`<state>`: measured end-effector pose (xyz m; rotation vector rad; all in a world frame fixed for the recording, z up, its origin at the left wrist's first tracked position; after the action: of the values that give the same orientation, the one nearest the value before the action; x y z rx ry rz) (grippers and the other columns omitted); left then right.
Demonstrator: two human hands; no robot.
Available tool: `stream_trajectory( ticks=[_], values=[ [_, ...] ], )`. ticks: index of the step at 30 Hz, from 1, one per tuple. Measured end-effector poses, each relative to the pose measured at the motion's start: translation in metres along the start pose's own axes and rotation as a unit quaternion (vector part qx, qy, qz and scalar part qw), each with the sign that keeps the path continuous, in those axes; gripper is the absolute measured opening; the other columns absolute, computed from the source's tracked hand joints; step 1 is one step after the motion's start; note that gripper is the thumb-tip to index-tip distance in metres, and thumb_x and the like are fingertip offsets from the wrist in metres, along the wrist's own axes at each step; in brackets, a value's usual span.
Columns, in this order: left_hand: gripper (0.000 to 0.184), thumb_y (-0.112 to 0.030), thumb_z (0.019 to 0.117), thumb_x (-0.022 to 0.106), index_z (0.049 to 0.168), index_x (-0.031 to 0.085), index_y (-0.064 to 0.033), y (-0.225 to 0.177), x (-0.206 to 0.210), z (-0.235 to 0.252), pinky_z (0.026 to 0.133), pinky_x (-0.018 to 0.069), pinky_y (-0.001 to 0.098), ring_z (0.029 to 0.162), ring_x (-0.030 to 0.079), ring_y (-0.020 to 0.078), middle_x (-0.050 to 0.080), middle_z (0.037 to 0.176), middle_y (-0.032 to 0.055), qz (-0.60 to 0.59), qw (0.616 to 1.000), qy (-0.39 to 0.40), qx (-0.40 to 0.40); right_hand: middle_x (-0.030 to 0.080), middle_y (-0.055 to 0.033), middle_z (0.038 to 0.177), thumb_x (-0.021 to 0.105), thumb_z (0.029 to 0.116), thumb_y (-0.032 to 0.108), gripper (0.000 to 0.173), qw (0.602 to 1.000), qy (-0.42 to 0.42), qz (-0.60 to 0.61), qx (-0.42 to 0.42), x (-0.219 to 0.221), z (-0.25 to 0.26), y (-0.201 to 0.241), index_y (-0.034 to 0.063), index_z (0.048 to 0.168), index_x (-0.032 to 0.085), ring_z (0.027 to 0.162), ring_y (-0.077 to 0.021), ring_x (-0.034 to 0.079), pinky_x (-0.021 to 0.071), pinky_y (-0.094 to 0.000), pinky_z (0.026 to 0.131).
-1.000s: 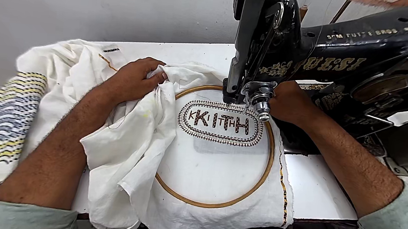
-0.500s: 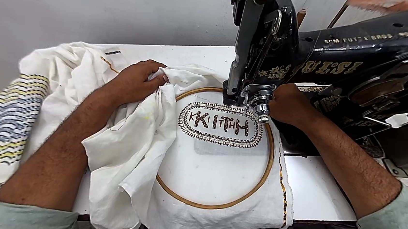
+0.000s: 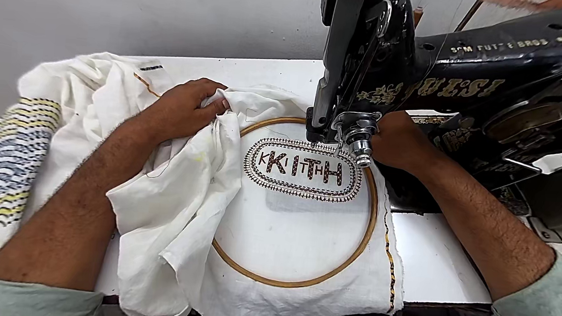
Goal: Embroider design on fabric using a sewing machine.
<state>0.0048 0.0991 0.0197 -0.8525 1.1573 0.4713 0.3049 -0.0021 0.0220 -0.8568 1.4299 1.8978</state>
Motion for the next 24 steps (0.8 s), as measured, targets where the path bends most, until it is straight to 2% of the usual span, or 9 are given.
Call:
stream_trajectory(
  ticks=[14, 24],
  values=[
    [0.041, -0.033, 0.1098, 0.045, 0.128, 0.064, -0.0014, -0.0008, -0.0004, -0.0002, 0.103, 0.0433, 0.0624, 0.122, 0.06, 0.0372, 0.062, 0.131, 0.0217, -0.002, 1.0, 0.003, 0.0, 0.062, 0.0051, 0.073, 0.065, 0.1014, 0.029, 0.021, 1.0, -0.003, -0.002, -0.005, 0.002, 0.0019, -0.0031, 0.0129, 0.091, 0.073, 0.066, -0.0004, 0.055, 0.0459, -0.0247, 0.064],
    [0.043, -0.035, 0.1094, 0.045, 0.128, 0.065, -0.0013, 0.0001, -0.0002, -0.0003, 0.103, 0.0433, 0.0627, 0.123, 0.06, 0.0374, 0.062, 0.132, 0.0217, -0.001, 1.0, -0.001, 0.004, 0.058, 0.006, 0.07, 0.066, 0.101, 0.026, 0.021, 1.0, -0.002, -0.003, -0.004, 0.0002, 0.0003, 0.0002, 0.0117, 0.087, 0.07, 0.064, 0.0005, 0.052, 0.0433, -0.0228, 0.062]
  ],
)
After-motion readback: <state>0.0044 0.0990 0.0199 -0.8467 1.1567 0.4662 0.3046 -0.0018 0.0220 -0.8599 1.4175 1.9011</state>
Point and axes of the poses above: each hand's wrist, its own z-axis towards the middle knuckle, its own x-axis out of the palm, y = z × x, the point moved 9 cm from there along z, towards the middle knuckle
